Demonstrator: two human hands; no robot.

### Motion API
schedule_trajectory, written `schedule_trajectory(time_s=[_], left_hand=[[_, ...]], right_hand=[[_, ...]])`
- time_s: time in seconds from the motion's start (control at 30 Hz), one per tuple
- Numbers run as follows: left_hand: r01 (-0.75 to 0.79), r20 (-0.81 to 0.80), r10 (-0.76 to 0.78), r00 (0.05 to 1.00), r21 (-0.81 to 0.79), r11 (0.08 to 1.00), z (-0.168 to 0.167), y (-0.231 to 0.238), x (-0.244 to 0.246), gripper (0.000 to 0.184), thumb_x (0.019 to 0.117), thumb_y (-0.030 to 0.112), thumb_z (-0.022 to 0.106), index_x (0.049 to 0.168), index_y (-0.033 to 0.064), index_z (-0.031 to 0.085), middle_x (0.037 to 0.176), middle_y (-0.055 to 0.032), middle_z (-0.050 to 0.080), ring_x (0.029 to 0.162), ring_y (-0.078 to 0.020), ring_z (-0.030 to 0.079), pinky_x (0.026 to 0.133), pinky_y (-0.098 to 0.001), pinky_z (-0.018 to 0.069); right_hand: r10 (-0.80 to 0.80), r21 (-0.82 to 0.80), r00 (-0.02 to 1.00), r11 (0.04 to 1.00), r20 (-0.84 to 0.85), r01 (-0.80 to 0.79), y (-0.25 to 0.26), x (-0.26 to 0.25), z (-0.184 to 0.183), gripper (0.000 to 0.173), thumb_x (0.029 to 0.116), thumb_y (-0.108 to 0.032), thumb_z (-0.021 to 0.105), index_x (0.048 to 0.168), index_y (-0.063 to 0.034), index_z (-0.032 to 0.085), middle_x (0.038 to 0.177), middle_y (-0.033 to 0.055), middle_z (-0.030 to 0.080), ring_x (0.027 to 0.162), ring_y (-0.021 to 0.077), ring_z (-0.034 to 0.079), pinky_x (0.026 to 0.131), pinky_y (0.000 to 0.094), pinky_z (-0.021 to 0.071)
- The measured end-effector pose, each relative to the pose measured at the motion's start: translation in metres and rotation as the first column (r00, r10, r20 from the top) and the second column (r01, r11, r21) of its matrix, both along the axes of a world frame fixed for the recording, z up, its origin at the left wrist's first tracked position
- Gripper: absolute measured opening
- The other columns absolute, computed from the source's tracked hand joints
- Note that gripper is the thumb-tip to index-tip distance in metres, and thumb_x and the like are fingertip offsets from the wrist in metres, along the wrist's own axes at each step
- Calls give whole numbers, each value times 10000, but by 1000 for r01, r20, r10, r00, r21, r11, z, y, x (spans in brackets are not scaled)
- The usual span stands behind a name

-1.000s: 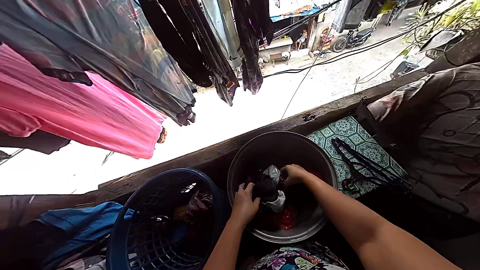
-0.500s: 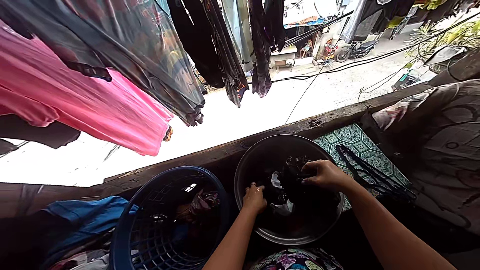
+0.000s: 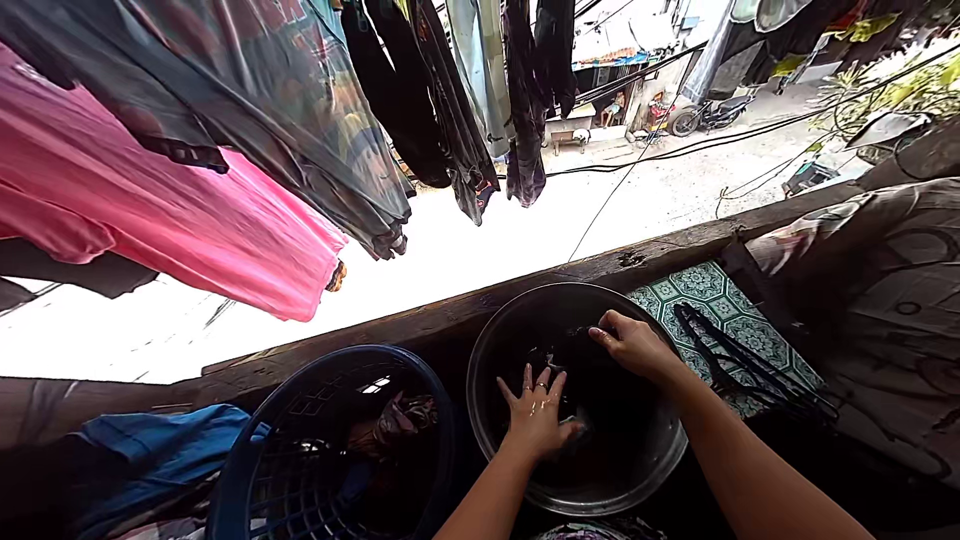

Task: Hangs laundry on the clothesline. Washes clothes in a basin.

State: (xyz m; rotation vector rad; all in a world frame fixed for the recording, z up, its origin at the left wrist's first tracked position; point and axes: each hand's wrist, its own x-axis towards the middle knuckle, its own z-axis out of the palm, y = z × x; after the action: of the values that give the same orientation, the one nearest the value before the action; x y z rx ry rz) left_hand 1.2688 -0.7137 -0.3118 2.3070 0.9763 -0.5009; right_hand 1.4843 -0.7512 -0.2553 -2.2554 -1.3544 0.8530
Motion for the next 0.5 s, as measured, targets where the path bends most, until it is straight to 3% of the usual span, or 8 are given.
schedule_trajectory(time_s=[0.07, 0.13, 0.17, 0.27, 0.33, 0.43, 0.5], left_hand=[[87, -162, -103, 981, -105, 991, -22, -8, -2, 1007, 853, 761, 601, 1653, 354, 144, 1725, -103, 89, 1550, -497, 5, 1061, -868, -61], [177, -292, -206, 934, -123, 976, -39, -15, -4, 1146, 797, 742, 678, 1665, 289, 81, 1718, -169, 47, 1534, -536, -55, 1044, -869, -99], [212, -357, -244, 902, -128, 969, -44, -18, -2, 1183, 777, 747, 694, 1664, 217, 118, 1710, -199, 60, 1531, -542, -59, 1046, -866, -103], [213, -475, -263, 840, -157, 964, -55, -17, 10, 1186, 718, 793, 710, 1582, 62, 356, 1689, -221, 157, 1542, -518, -31, 1068, -841, -115], [181, -500, -256, 827, -196, 964, -59, -13, 14, 1197, 707, 791, 726, 1571, 43, 369, 1696, -211, 140, 1545, -508, -43, 1083, -817, -141], [136, -434, -242, 868, -262, 955, -62, -2, 12, 1154, 719, 767, 741, 1570, 76, 382, 1697, -212, 131, 1539, -522, -52, 1093, -791, -172], [113, -309, -219, 926, -325, 939, -62, 10, 6, 1026, 784, 751, 697, 1561, 142, 416, 1681, -188, 222, 1546, -504, 28, 1091, -808, -153]], right_hand=[[52, -213, 997, 976, 60, -38, 11, -3, -24, 474, 998, -432, 650, 1348, -118, 591, 1157, 197, 698, 1152, 406, 640, 960, 668, 466], [154, -354, 981, 929, 114, -105, 15, -18, -62, 599, 981, -367, 681, 1493, -121, 490, 1389, 248, 579, 1342, 474, 491, 1052, 745, 345], [207, -382, 966, 914, 156, -135, 14, -25, -84, 615, 983, -311, 663, 1522, -99, 457, 1454, 281, 508, 1381, 505, 432, 1061, 773, 306], [296, -417, 930, 890, 218, -186, 9, -39, -131, 593, 1007, -139, 505, 1566, 3, 366, 1561, 322, 362, 1462, 507, 314, 1115, 782, 185], [314, -440, 925, 877, 215, -196, 8, -41, -145, 563, 1031, -92, 416, 1552, 97, 316, 1609, 331, 285, 1518, 481, 231, 1167, 750, 108], [275, -451, 944, 876, 181, -169, 12, -40, -142, 603, 1017, -90, 453, 1538, 154, 273, 1619, 345, 251, 1536, 474, 188, 1197, 712, 55], [232, -436, 965, 886, 122, -158, 15, -35, -129, 624, 980, -132, 566, 1515, 118, 364, 1579, 325, 348, 1495, 484, 279, 1175, 739, 106]])
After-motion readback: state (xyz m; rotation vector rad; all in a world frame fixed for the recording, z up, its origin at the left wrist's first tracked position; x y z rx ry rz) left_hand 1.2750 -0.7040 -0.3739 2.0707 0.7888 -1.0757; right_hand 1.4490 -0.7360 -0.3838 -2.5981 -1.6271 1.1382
